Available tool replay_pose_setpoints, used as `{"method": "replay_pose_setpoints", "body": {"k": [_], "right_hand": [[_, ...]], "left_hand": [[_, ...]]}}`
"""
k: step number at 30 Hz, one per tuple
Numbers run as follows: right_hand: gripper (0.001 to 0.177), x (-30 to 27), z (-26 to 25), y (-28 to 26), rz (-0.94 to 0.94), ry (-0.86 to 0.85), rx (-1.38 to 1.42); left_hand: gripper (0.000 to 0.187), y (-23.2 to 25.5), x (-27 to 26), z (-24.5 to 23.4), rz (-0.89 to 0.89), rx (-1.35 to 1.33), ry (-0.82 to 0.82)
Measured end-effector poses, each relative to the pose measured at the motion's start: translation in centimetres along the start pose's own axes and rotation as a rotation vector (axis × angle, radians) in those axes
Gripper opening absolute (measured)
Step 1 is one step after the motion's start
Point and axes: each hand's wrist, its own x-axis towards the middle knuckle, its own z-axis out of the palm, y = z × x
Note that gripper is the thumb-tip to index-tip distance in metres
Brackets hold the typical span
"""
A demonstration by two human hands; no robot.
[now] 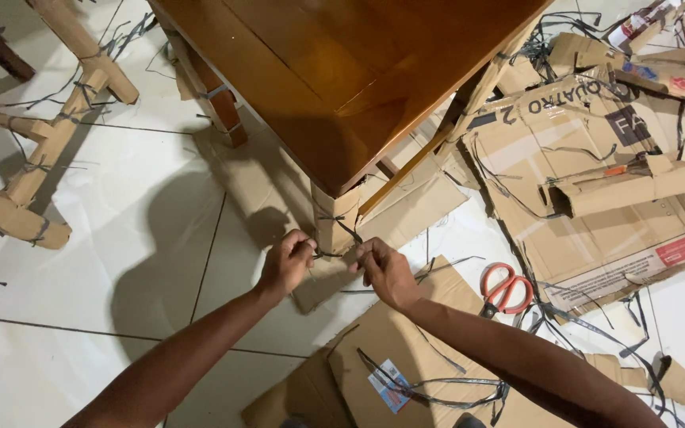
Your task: Wrap the legs of a wooden chair with cardboard and secure them with plastic ties
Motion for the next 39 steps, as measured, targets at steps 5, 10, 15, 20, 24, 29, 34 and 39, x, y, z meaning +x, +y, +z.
{"method": "replay_pose_setpoints", "body": {"k": [5, 10, 15, 20, 24, 29, 34, 39], "right_hand": [[0.017, -1.0, 1.5, -1.3, 0.062, -0.042, 0.149], [0.024, -1.3, 2.3, -3.2, 0.114, -0.098, 0.205], [0.026, -1.9, 2.4, -4.6, 0.066, -0.101, 0.057], [0.026, -2.1, 2.7, -2.5, -0.031, -0.147, -0.025], [0.025, -2.4, 2.3, -1.6, -0.123, -0.249, -0.115], [0.02, -1.0, 1.5, 0.3, -0.189, -0.091, -0.299], [0.024, 0.6, 0.2, -3.6, -0.175, 0.017, -0.296], [0.016, 2.1, 2.4, -2.0, -0.089, -0.009, -0.246]], "left_hand": [[0.019, 2.2, -1.5, 0.6, -0.049, -0.315, -0.017], [0.028, 5.0, -4.1, 1.1, -0.176, -0.42, -0.061], [0.02, 2.4, -3.7, 2.3, -0.113, -0.574, -0.199], [0.02, 5.9, -5.0, 1.7, -0.074, -0.643, -0.188], [0.024, 6.7, -5.0, 1.7, -0.079, -0.591, -0.155], [0.014, 7.9, -6.1, 1.5, -0.045, -0.502, -0.087], [0.014, 6.6, -5.6, 2.0, -0.015, -0.469, -0.061], [0.008, 5.7, -5.2, 2.6, -0.006, -0.456, -0.079]]}}
